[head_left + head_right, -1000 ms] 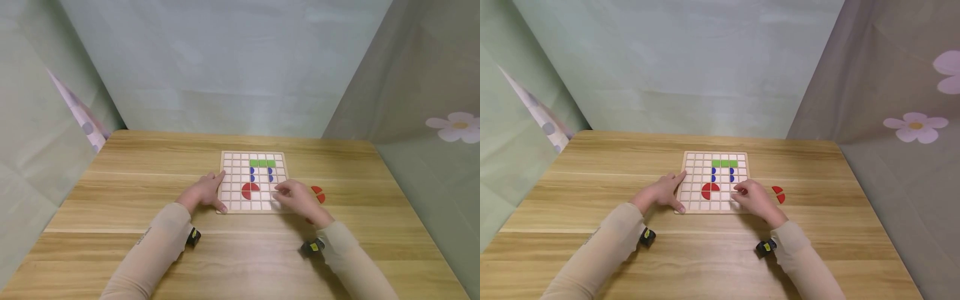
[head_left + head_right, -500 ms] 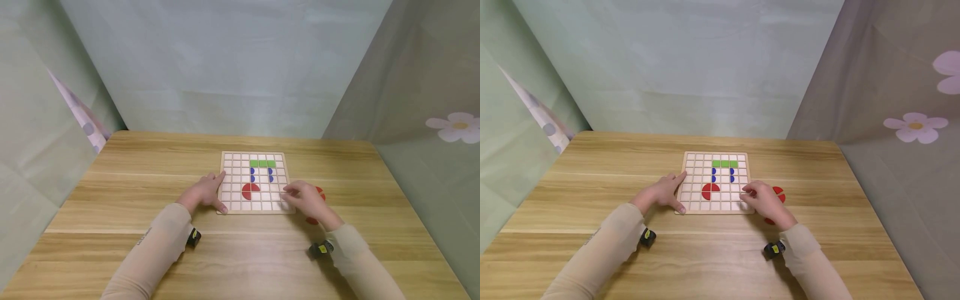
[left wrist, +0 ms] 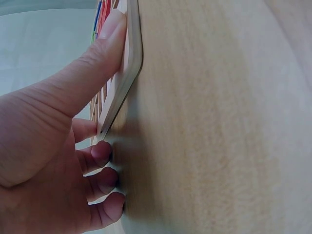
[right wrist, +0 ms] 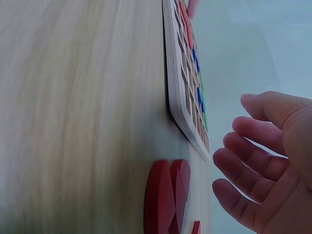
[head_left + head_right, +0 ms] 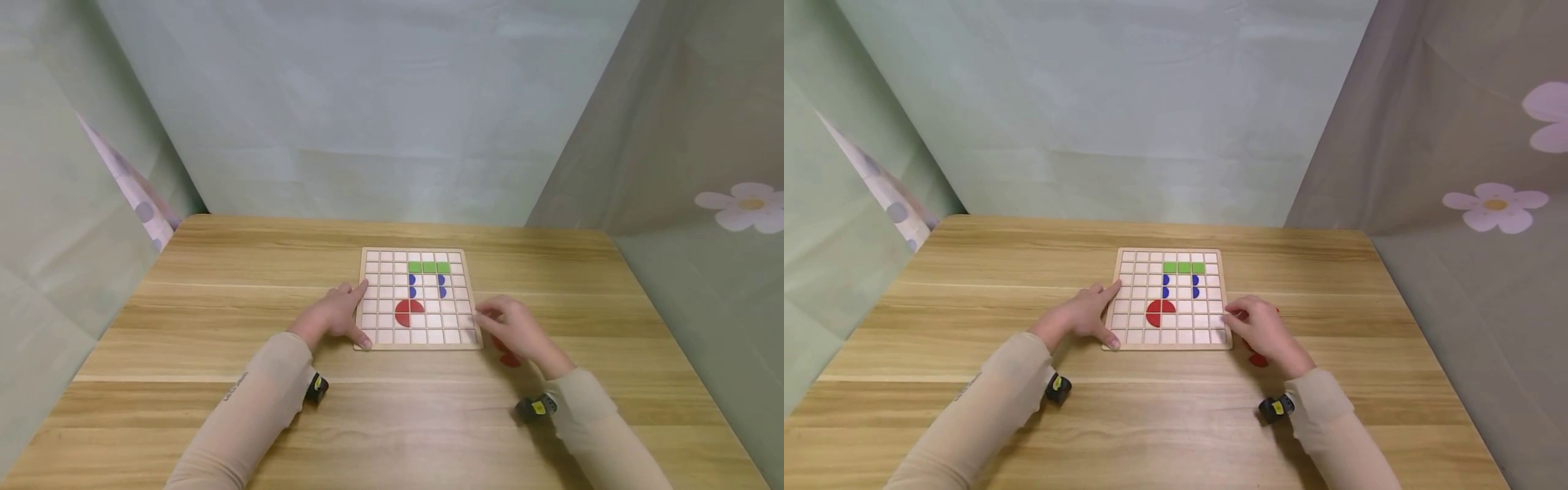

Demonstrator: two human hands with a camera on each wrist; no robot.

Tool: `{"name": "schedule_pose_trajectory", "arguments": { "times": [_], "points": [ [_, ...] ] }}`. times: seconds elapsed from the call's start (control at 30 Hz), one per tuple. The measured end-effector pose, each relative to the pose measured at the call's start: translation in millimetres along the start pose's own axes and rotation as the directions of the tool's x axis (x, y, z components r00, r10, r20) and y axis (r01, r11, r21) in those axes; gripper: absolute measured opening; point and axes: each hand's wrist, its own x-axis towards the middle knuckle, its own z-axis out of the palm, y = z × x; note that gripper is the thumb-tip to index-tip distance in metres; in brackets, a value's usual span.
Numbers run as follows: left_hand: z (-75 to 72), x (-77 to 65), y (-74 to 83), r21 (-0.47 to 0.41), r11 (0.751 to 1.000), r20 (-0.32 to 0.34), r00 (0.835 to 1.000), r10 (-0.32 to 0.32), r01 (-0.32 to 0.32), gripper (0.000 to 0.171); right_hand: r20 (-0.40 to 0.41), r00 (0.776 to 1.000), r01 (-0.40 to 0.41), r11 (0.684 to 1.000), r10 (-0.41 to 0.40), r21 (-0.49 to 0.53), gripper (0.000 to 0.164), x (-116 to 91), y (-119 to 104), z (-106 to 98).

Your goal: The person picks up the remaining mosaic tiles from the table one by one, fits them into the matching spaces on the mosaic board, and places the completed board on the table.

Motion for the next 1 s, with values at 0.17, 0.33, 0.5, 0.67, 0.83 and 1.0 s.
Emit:
{"name": "schedule_pose_trajectory", "arguments": {
  "times": [0.17,0.33,0.5,0.67,0.83,1.0],
  "points": [
    [-0.1,0.4,-0.4,0.008,1.0,0.001,1.0,0.005,-0.005,0.13,0.006,1.0,-0.028,1.0,0.028,-0.006,0.03,-0.9,4.2,-4.2],
    [0.3,1.2,-1.4,0.013,1.0,0.003,1.0,0.005,-0.005,0.13,-0.002,1.0,-0.03,1.0,0.03,-0.005,0.031,-3.9,7.4,-8.1],
    [0.6,1.9,-2.2,0.008,1.0,0.004,1.0,0.002,-0.002,0.131,-0.014,1.0,-0.009,1.0,0.009,-0.023,0.032,-6.3,12.1,-10.3],
    [0.5,1.9,-2.2,0.009,1.0,0.001,1.0,0.005,-0.005,0.131,-0.009,1.0,0.011,0.999,-0.011,-0.032,0.031,-7.5,15.7,-12.1],
    [0.6,2.1,-2.3,0.003,1.0,0.001,1.0,0.004,-0.004,0.131,0.015,1.0,0.013,0.999,-0.012,-0.037,0.032,-9.7,19.4,-14.4],
    [0.8,2.3,-2.3,0.002,1.0,0.003,1.0,0.0,0.0,0.13,0.039,0.999,0.012,0.998,-0.01,-0.063,0.035,-11.8,21.5,-16.8]
  ]
}}
